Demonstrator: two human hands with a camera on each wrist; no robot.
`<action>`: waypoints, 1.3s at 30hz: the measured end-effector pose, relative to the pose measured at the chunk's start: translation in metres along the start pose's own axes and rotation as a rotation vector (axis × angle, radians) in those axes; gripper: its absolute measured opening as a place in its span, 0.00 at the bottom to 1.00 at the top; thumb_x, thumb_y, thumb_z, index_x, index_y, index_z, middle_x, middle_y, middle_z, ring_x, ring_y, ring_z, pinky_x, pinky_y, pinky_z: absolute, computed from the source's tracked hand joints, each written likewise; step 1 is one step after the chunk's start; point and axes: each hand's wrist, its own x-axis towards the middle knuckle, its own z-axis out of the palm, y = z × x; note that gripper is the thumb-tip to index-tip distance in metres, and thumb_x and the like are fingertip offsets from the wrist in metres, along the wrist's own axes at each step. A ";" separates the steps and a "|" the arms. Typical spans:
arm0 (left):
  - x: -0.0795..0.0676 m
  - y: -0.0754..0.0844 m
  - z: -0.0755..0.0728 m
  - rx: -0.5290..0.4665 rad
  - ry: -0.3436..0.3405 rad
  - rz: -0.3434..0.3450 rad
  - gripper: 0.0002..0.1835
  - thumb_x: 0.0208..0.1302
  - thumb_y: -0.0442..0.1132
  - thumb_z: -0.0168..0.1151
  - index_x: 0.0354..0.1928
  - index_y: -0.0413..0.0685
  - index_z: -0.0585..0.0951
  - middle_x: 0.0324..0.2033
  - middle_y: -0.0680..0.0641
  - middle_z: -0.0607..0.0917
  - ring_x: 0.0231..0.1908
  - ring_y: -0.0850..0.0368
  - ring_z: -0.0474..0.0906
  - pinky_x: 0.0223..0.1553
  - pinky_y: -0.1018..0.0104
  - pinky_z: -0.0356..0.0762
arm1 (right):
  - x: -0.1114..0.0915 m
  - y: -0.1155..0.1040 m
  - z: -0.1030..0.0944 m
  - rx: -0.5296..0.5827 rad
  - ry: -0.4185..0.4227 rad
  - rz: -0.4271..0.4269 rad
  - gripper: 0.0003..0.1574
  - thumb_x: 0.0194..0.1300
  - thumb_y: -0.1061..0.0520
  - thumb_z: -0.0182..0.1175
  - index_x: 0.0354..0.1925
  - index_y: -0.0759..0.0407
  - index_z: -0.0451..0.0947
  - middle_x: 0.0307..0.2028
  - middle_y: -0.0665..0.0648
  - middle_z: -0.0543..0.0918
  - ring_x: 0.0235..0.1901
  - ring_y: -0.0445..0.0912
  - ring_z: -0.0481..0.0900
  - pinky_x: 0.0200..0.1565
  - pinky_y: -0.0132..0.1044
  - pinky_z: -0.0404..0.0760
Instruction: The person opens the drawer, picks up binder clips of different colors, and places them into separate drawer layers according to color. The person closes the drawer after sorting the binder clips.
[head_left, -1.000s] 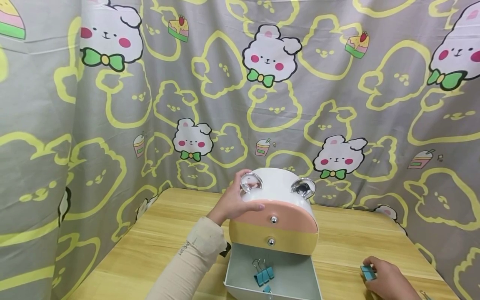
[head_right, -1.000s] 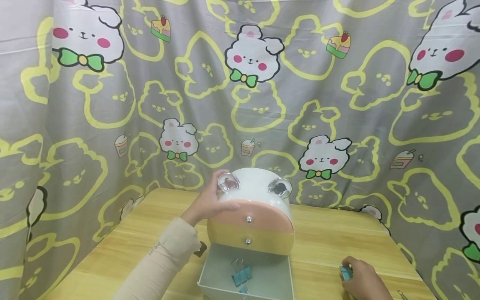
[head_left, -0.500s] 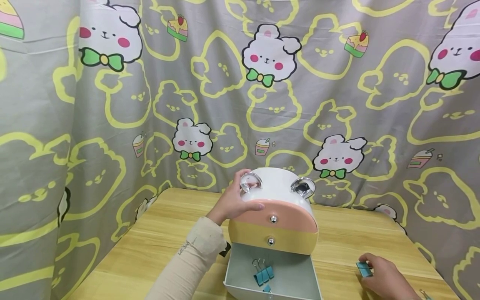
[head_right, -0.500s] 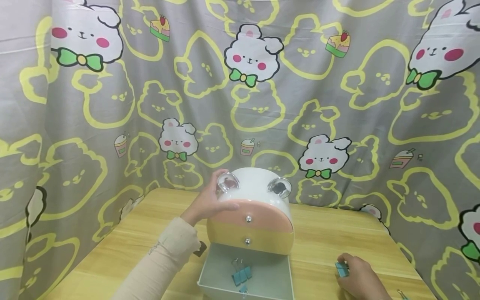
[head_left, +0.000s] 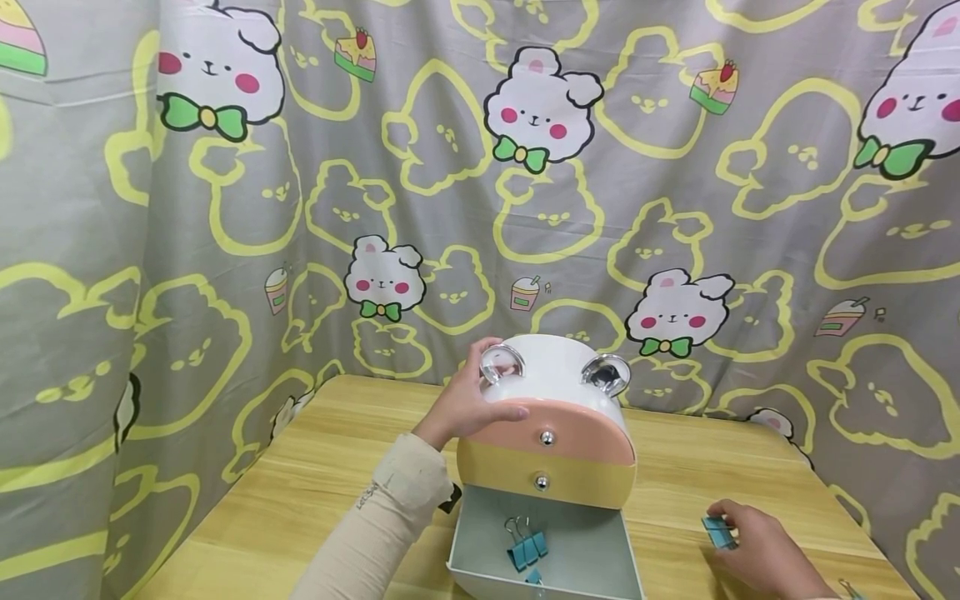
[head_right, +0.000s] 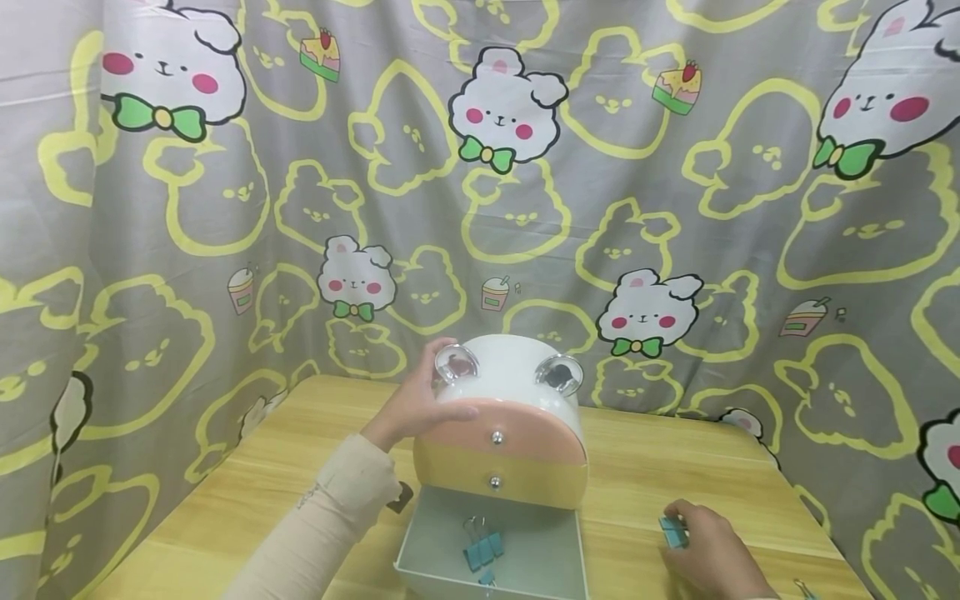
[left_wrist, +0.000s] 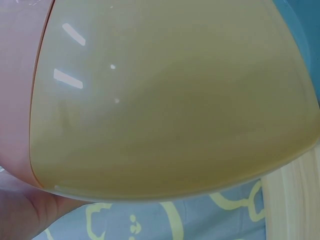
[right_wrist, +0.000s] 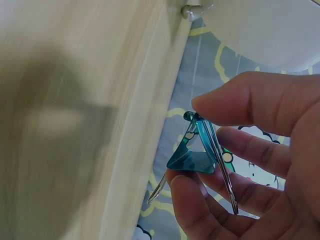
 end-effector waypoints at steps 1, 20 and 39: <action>0.000 0.000 0.000 0.000 0.001 0.001 0.57 0.39 0.52 0.81 0.70 0.65 0.54 0.59 0.41 0.71 0.57 0.46 0.70 0.57 0.46 0.66 | 0.000 -0.001 0.000 0.001 0.003 -0.003 0.27 0.44 0.63 0.73 0.45 0.65 0.77 0.38 0.57 0.82 0.37 0.51 0.78 0.35 0.44 0.75; -0.001 0.001 0.000 -0.005 -0.002 -0.008 0.56 0.39 0.52 0.80 0.69 0.67 0.54 0.59 0.40 0.71 0.56 0.45 0.71 0.56 0.47 0.67 | -0.001 -0.018 -0.002 0.027 0.024 -0.031 0.28 0.43 0.67 0.75 0.45 0.67 0.77 0.39 0.57 0.82 0.39 0.53 0.80 0.35 0.44 0.77; -0.002 0.003 -0.001 -0.007 -0.001 -0.005 0.56 0.39 0.51 0.80 0.70 0.67 0.54 0.59 0.40 0.71 0.56 0.45 0.71 0.57 0.47 0.67 | -0.005 -0.033 -0.003 0.049 0.037 -0.029 0.27 0.43 0.66 0.72 0.46 0.66 0.77 0.38 0.59 0.82 0.34 0.50 0.78 0.32 0.43 0.77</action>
